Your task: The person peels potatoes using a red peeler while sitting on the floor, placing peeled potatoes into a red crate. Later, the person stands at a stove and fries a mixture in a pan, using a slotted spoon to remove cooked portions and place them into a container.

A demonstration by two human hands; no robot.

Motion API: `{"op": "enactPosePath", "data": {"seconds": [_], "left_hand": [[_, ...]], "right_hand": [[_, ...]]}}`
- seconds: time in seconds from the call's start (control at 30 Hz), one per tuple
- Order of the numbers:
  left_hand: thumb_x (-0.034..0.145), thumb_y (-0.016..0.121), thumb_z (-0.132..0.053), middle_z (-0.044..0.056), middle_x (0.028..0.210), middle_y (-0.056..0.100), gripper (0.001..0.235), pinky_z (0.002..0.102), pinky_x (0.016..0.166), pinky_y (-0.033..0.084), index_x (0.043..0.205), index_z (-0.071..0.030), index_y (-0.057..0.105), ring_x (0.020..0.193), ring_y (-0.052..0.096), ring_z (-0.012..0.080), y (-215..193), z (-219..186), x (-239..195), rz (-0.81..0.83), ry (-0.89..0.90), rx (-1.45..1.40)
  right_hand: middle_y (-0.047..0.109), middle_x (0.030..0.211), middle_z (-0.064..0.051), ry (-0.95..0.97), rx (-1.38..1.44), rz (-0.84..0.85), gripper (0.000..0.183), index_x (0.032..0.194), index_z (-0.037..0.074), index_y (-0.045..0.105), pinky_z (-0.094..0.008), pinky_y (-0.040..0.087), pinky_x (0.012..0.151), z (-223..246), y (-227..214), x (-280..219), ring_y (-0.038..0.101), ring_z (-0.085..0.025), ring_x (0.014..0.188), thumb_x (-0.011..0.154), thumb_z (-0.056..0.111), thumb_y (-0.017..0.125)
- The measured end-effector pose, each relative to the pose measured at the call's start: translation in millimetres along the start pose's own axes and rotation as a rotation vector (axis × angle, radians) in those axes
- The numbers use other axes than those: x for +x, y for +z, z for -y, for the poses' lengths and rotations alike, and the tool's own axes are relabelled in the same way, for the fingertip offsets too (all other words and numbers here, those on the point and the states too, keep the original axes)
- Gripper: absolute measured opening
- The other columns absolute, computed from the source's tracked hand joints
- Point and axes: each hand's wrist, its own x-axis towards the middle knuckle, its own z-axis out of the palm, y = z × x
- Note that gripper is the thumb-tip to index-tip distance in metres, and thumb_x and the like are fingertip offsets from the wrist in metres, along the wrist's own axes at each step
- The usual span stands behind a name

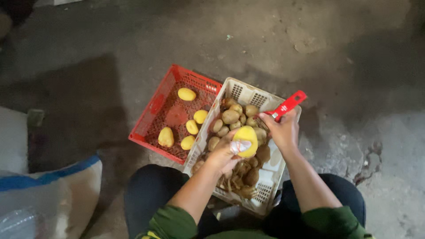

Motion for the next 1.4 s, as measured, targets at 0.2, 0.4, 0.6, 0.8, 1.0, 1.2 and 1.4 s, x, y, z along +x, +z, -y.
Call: {"op": "enactPosePath", "data": {"seconds": [0.2,0.4,0.6,0.8,1.0,1.2,1.4], "left_hand": [[0.095,0.057,-0.043,0.010,0.111,0.072,0.045,0.049,0.080,0.062,0.125,-0.011,0.061,0.097,0.071,0.0270,-8,-1,8,-0.099,-0.281,-0.320],[0.100,0.051,-0.054,0.011,0.097,0.072,0.049,0.043,0.062,0.059,0.116,-0.010,0.066,0.081,0.067,0.0276,-12,13,13,-0.321,-0.298,-0.359],[0.101,0.051,-0.052,0.008,0.091,0.073,0.045,0.038,0.049,0.053,0.112,-0.012,0.067,0.071,0.068,0.0206,-11,25,21,-0.443,-0.249,-0.066],[0.103,0.051,-0.048,0.007,0.091,0.072,0.039,0.041,0.049,0.053,0.113,-0.014,0.066,0.071,0.067,0.0221,-8,16,20,-0.412,-0.217,-0.184],[0.099,0.031,-0.045,0.011,0.099,0.072,0.047,0.050,0.068,0.062,0.109,-0.010,0.062,0.085,0.071,0.0295,-62,-1,18,-0.833,0.224,-0.703],[0.109,0.048,-0.025,0.019,0.106,0.061,0.029,0.054,0.080,0.060,0.120,0.001,0.054,0.085,0.066,0.0311,-154,42,28,-0.850,0.301,-0.390],[0.084,0.066,-0.045,0.036,0.157,0.024,0.074,0.082,0.104,0.009,0.140,0.000,0.047,0.144,0.018,0.0642,-141,74,47,-0.951,-0.193,1.506]], "right_hand": [[0.069,0.094,-0.004,0.217,0.491,-0.015,0.036,0.116,0.005,0.056,-0.025,0.050,0.053,4,-13,0,0.064,-0.011,0.073,0.091,0.015,0.078],[0.069,0.106,-0.005,-0.149,0.449,0.078,0.047,0.126,0.003,0.047,-0.024,0.059,0.075,22,-10,-26,0.071,-0.011,0.089,0.090,0.005,0.079],[0.070,0.089,-0.009,0.017,0.070,0.059,0.060,0.119,0.001,0.046,-0.028,0.054,0.058,41,0,-42,0.068,-0.014,0.072,0.079,0.017,0.089],[0.075,0.087,-0.009,-0.047,-0.224,-0.059,0.061,0.113,0.002,0.052,-0.028,0.054,0.061,30,-4,-16,0.069,-0.012,0.073,0.080,0.027,0.097],[0.072,0.091,-0.007,0.096,0.003,0.053,0.060,0.119,0.003,0.047,-0.028,0.053,0.054,9,-16,-9,0.067,-0.012,0.070,0.081,0.020,0.088],[0.070,0.102,-0.009,0.027,0.083,0.122,0.051,0.123,-0.002,0.047,-0.028,0.056,0.066,-4,-18,-6,0.068,-0.012,0.084,0.092,0.012,0.086],[0.070,0.104,-0.008,0.070,0.167,0.177,0.055,0.126,0.000,0.042,-0.027,0.057,0.065,4,-16,-16,0.071,-0.013,0.086,0.088,0.006,0.081]]}}
